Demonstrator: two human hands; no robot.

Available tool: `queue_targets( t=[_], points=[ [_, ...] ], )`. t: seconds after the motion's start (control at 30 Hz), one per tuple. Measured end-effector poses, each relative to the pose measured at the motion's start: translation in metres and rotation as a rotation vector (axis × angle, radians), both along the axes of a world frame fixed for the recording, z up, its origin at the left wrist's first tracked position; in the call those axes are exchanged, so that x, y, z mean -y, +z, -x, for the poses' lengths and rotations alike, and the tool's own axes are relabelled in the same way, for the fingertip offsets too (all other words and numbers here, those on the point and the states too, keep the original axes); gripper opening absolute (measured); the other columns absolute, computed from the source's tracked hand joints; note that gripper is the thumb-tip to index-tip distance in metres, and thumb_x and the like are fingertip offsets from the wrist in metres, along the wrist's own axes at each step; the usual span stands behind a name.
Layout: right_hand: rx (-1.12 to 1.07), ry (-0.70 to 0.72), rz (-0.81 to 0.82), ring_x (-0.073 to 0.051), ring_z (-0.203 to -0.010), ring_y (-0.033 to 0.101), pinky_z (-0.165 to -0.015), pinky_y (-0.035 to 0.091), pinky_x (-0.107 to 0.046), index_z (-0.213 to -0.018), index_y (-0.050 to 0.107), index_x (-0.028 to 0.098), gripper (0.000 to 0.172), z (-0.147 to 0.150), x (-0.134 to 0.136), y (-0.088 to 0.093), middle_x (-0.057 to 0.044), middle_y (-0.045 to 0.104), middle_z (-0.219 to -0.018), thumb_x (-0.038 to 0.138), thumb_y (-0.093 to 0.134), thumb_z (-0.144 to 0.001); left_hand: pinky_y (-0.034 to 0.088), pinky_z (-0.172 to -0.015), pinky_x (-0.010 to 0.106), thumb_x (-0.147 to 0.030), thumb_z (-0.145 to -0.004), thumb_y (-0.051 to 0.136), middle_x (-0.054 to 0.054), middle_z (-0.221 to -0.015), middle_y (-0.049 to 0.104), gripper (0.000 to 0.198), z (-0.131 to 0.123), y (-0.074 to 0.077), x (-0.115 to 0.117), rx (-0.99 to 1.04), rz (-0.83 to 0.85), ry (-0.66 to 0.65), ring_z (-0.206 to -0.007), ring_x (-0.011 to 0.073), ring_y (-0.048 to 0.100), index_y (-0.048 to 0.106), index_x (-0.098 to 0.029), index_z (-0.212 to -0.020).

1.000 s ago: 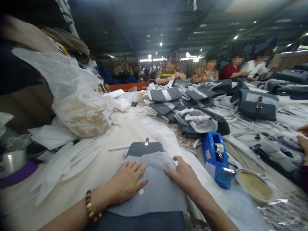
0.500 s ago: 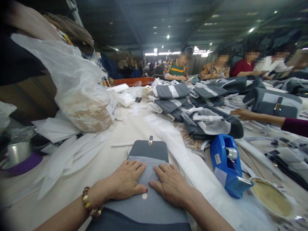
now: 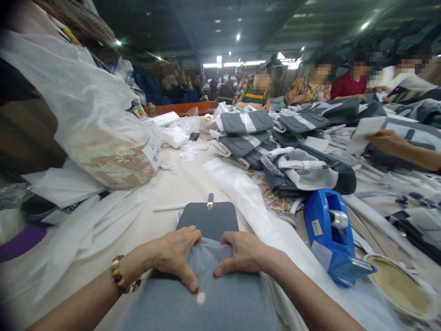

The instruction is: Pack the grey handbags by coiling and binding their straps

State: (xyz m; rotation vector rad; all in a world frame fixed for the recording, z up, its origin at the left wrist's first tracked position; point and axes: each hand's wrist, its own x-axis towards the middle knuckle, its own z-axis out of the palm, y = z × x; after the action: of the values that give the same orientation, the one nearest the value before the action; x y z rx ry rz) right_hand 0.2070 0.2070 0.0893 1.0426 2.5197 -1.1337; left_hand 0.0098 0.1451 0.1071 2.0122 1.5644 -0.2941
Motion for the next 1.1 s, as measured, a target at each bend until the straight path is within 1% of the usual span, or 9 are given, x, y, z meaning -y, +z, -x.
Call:
queue_targets(
  t=[0.1,0.23,0.47,0.73,0.83,0.9,0.97,1.03,1.1],
  points=[
    [-0.008,0.006,0.05,-0.021,-0.078,0.056,-0.058,0.034,-0.024,-0.091,0.063,0.02,0.049,0.003,-0.004,0.002,-0.002,0.063,-0.084,0.053,0.075,-0.057,0.044,-0.066,0.029,-0.065,-0.041,0.076,0.007,-0.096,0.059,0.079,0.002,0.006,-0.005,-0.019,0.088,0.01,-0.081,0.0245,0.058,0.057,-0.016,-0.1],
    [-0.036,0.037,0.12,-0.016,-0.068,0.052,-0.051,0.029,-0.022,-0.078,0.063,0.019,0.041,0.005,-0.008,0.002,0.002,0.058,-0.07,0.052,0.075,-0.057,0.044,-0.069,0.03,-0.066,-0.043,0.074,0.008,-0.099,0.06,0.079,0.006,0.013,-0.007,-0.045,0.107,0.014,-0.087,0.0261,0.058,0.057,-0.017,-0.102],
    [-0.125,0.052,0.12,-0.014,-0.066,0.049,-0.052,0.029,-0.021,-0.071,0.06,0.019,0.036,0.005,-0.008,0.004,0.004,0.054,-0.069,0.05,0.075,-0.059,0.041,-0.059,0.028,-0.066,-0.043,0.074,0.007,-0.092,0.064,0.075,0.012,0.021,0.0,-0.007,0.146,0.069,-0.081,0.0265,0.06,0.057,-0.017,-0.096],
    [0.058,0.093,0.058,-0.018,-0.065,0.053,-0.05,0.029,-0.024,-0.08,0.065,0.02,0.046,0.016,-0.006,-0.004,-0.001,0.06,-0.072,0.06,0.07,-0.058,0.037,-0.056,0.028,-0.069,-0.042,0.072,0.004,-0.085,0.064,0.074,0.021,0.001,0.019,0.071,0.076,0.207,-0.077,0.0269,0.061,0.054,-0.022,-0.096],
    [0.189,0.171,0.024,-0.018,-0.058,0.053,-0.046,0.029,-0.025,-0.073,0.066,0.02,0.047,0.024,-0.015,0.003,-0.001,0.059,-0.064,0.065,0.066,-0.059,0.038,-0.057,0.029,-0.07,-0.04,0.072,0.005,-0.083,0.065,0.076,0.024,-0.005,0.024,0.066,0.04,0.232,-0.076,0.0287,0.061,0.054,-0.021,-0.094],
    [0.209,0.204,-0.082,-0.018,-0.058,0.056,-0.046,0.032,-0.025,-0.073,0.066,0.02,0.048,0.039,-0.026,0.012,-0.002,0.062,-0.064,0.067,0.062,-0.064,0.039,-0.057,0.03,-0.071,-0.04,0.071,0.005,-0.084,0.065,0.076,0.026,-0.008,0.026,0.087,0.028,0.236,-0.076,0.0294,0.062,0.054,-0.021,-0.094],
    [0.128,0.19,-0.272,-0.019,-0.068,0.061,-0.054,0.039,-0.025,-0.083,0.066,0.019,0.046,0.064,-0.038,0.016,-0.004,0.067,-0.075,0.062,0.049,-0.08,0.04,-0.058,0.031,-0.072,-0.04,0.07,0.006,-0.087,0.065,0.077,0.028,-0.011,0.026,0.119,0.026,0.248,-0.077,0.03,0.062,0.054,-0.021,-0.095],
    [0.035,0.158,-0.444,-0.019,-0.086,0.062,-0.07,0.042,-0.025,-0.096,0.063,0.017,0.038,0.095,-0.05,0.011,-0.008,0.067,-0.093,0.043,0.036,-0.093,0.04,-0.059,0.031,-0.073,-0.04,0.069,0.008,-0.089,0.065,0.078,0.03,-0.012,0.026,0.137,0.036,0.258,-0.078,0.0308,0.062,0.054,-0.02,-0.096],
    [0.029,0.154,-0.526,-0.019,-0.098,0.058,-0.082,0.041,-0.028,-0.103,0.06,0.014,0.029,0.127,-0.058,-0.005,-0.011,0.064,-0.105,0.026,0.035,-0.095,0.039,-0.058,0.032,-0.074,-0.041,0.067,0.009,-0.089,0.065,0.078,0.03,-0.013,0.026,0.143,0.034,0.261,-0.079,0.0317,0.061,0.055,-0.02,-0.095]
  ],
)
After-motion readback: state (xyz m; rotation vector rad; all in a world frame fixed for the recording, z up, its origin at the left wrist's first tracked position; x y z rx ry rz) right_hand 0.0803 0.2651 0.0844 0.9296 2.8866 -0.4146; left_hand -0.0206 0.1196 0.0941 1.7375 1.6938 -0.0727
